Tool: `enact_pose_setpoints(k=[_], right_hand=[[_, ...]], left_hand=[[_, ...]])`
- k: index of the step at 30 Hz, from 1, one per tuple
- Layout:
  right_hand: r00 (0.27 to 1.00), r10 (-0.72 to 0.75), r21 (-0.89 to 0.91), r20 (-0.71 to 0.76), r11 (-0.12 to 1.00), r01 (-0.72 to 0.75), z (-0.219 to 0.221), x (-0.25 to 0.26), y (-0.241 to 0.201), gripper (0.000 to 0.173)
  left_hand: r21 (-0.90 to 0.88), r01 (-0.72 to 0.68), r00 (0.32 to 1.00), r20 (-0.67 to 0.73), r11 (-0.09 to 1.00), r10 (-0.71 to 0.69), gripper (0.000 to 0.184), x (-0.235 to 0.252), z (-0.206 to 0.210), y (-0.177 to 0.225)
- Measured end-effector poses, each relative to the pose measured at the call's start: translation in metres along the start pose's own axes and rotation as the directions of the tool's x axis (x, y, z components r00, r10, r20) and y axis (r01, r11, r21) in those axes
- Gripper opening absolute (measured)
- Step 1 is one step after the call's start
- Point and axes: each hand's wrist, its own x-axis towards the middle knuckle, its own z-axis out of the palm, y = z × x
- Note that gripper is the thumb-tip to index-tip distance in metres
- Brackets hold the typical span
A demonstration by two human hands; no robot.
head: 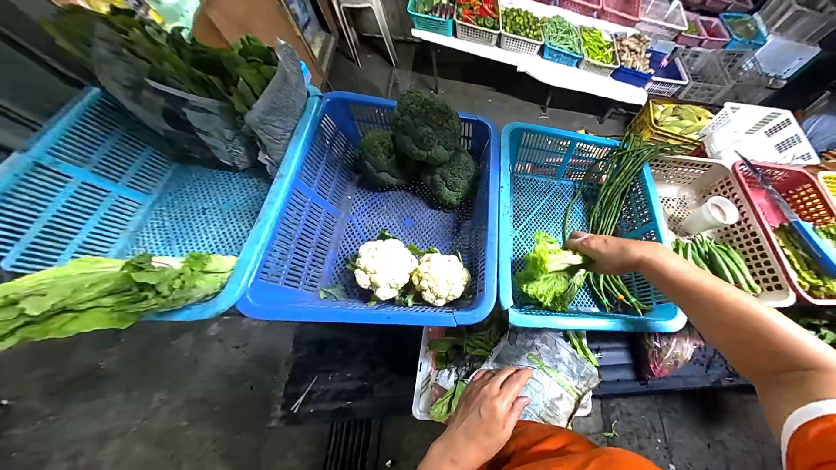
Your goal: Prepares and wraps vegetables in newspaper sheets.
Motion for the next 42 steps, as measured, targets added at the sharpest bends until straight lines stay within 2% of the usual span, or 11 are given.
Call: enact_pose_setpoints(k=[4, 10, 13, 19, 24, 27, 29, 31, 36, 39, 42], right_hand=[[0.996, 0.013, -0.038, 0.092, 0.999, -0.01, 0.035, -0.005, 0.02, 0.045], [0.993, -0.076, -0.159, -0.095, 0.985, 0.061, 0.063, -0.009, 0.034, 0.044], [0.991, -0.059, -0.119, -0.122, 0.992, 0.045, 0.057, -0.013, 0.03, 0.043], [0.905, 0.118, 0.1, -0.409, 0.991, -0.084, 0.02, -0.067, -0.012, 0.049], [0.761, -0.014, 0.38, -0.648, 0.86, 0.34, 0.04, -0.134, -0.069, 0.034], [0.865, -0.059, 0.664, -0.498, 0.616, 0.424, 0.106, -0.135, -0.103, 0.033], [0.945, -0.032, 0.789, -0.327, 0.542, 0.291, 0.162, -0.113, -0.113, 0.042], [0.988, 0.032, 0.824, -0.153, 0.556, 0.109, 0.217, -0.085, -0.109, 0.052], [0.983, 0.183, 0.727, -0.012, 0.677, -0.117, 0.3, -0.043, -0.087, 0.061], [0.973, 0.23, 0.617, 0.035, 0.76, -0.202, 0.326, -0.029, -0.079, 0.065], [0.95, 0.273, 0.48, 0.152, 0.819, -0.313, 0.346, -0.016, -0.073, 0.065]], left_hand=[[0.016, 0.0, 1.0, -0.008, 1.0, 0.0, 0.034, 0.003, 0.0, 0.001], [0.027, 0.056, 0.998, 0.018, 0.998, -0.057, 0.035, -0.003, 0.004, 0.006], [-0.002, 0.212, 0.973, 0.089, 0.977, -0.211, 0.037, -0.006, 0.006, 0.0], [-0.012, 0.721, 0.674, 0.246, 0.693, -0.697, 0.043, -0.042, 0.01, -0.051], [-0.397, 0.841, 0.454, 0.145, 0.369, -0.879, 0.036, -0.086, 0.047, -0.085], [-0.303, 0.852, 0.479, 0.119, 0.427, -0.87, 0.038, -0.083, 0.075, -0.09], [-0.163, 0.812, 0.579, 0.119, 0.56, -0.806, 0.043, -0.073, 0.097, -0.094], [-0.023, 0.796, 0.599, 0.176, 0.605, -0.781, 0.046, -0.054, 0.115, -0.101], [-0.076, 0.909, 0.413, 0.279, 0.409, -0.867, 0.034, -0.018, 0.14, -0.121], [-0.215, 0.916, 0.394, 0.335, 0.337, -0.856, 0.031, -0.011, 0.148, -0.139], [-0.296, 0.934, 0.293, 0.32, 0.198, -0.901, 0.031, -0.022, 0.157, -0.15]])
